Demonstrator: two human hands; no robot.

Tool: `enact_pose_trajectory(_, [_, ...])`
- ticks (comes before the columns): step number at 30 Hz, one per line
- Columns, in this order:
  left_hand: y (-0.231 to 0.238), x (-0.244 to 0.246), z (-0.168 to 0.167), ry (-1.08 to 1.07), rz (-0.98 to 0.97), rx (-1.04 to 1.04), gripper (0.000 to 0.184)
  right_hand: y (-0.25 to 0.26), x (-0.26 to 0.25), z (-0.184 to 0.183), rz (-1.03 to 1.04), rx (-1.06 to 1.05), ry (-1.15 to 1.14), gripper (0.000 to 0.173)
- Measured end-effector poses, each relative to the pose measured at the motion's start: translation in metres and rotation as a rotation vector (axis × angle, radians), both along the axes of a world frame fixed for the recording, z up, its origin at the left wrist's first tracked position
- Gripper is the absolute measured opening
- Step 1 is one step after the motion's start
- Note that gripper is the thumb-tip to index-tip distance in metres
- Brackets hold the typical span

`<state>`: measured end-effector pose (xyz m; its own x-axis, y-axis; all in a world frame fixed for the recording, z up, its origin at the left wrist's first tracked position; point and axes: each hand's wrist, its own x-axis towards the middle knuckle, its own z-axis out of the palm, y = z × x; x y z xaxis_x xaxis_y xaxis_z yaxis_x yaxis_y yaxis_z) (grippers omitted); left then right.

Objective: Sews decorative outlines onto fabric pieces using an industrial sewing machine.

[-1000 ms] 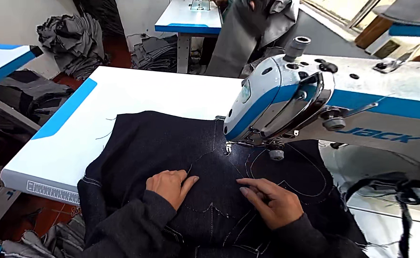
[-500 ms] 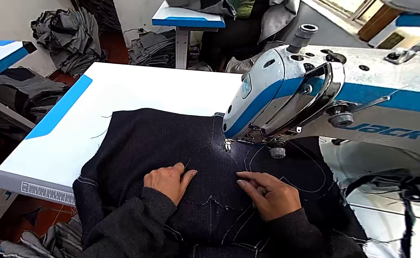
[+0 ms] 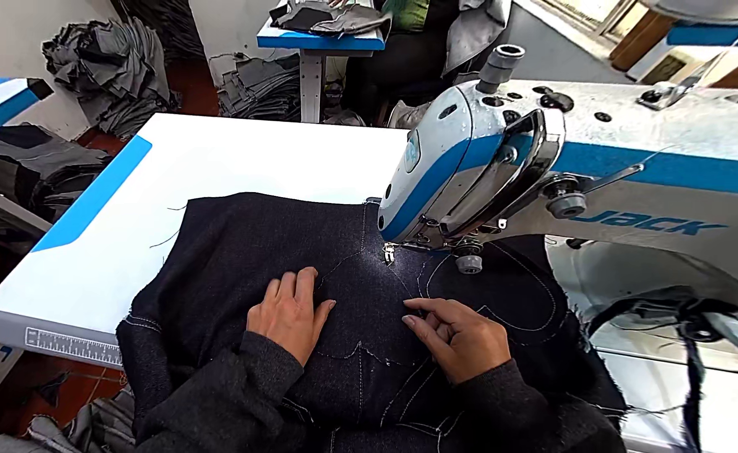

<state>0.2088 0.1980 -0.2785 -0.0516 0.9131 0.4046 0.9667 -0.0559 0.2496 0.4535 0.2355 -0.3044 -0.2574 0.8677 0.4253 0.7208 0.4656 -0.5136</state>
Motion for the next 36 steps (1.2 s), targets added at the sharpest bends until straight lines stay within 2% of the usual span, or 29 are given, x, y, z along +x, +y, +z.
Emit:
enact_pose_trajectory(2, [0.008, 0.003, 0.006, 0.046, -0.177, 0.073, 0.032, 0.0, 0.0, -0.002, 0.004, 0.024, -0.002, 0.029])
enact_pose_trajectory(4, [0.016, 0.015, 0.011, 0.036, -0.386, 0.059, 0.023, 0.0, 0.0, -0.003, 0.007, 0.043, -0.009, 0.029])
enact_pose_trajectory(6, [0.02, 0.034, 0.006, -0.016, -0.486, -0.064, 0.035, 0.001, -0.001, -0.002, 0.005, 0.049, -0.013, 0.029])
enact_pose_trajectory(8, [0.02, 0.043, -0.005, 0.019, -0.469, -0.232, 0.058, 0.0, -0.001, -0.002, -0.007, 0.039, -0.009, 0.03])
enact_pose_trajectory(9, [0.019, 0.044, -0.012, 0.067, -0.449, -0.242, 0.064, 0.0, -0.001, -0.002, -0.013, 0.024, -0.001, 0.03])
enact_pose_trajectory(12, [0.016, 0.045, -0.014, 0.15, -0.4, -0.294, 0.071, -0.002, 0.001, -0.001, -0.018, -0.039, 0.039, 0.031])
enact_pose_trajectory(14, [0.01, 0.046, -0.012, 0.153, -0.379, -0.339, 0.072, -0.002, 0.005, 0.0, 0.037, 0.033, 0.029, 0.028])
enact_pose_trajectory(17, [-0.002, 0.047, -0.011, 0.145, -0.35, -0.361, 0.072, 0.013, 0.02, 0.007, 0.348, 0.275, -0.104, 0.028])
enact_pose_trajectory(19, [-0.011, 0.048, -0.016, 0.154, -0.307, -0.309, 0.074, 0.034, 0.032, 0.003, 0.633, 0.292, -0.198, 0.033])
enact_pose_trajectory(21, [-0.018, 0.049, -0.02, 0.164, -0.248, -0.25, 0.079, 0.051, 0.042, -0.006, 0.788, 0.233, -0.235, 0.043])
enact_pose_trajectory(27, [-0.028, 0.045, -0.021, 0.208, -0.171, -0.223, 0.096, 0.041, 0.045, -0.019, 0.688, 0.239, -0.283, 0.057])
enact_pose_trajectory(31, [-0.029, 0.046, -0.017, 0.205, -0.14, -0.265, 0.101, 0.036, 0.044, -0.021, 0.65, 0.25, -0.306, 0.057])
enact_pose_trajectory(34, [-0.031, 0.047, -0.023, 0.206, -0.098, -0.194, 0.104, 0.036, 0.044, -0.019, 0.642, 0.252, -0.325, 0.056])
enact_pose_trajectory(36, [-0.031, 0.047, -0.022, 0.199, -0.095, -0.218, 0.104, 0.036, 0.043, -0.019, 0.642, 0.258, -0.33, 0.056])
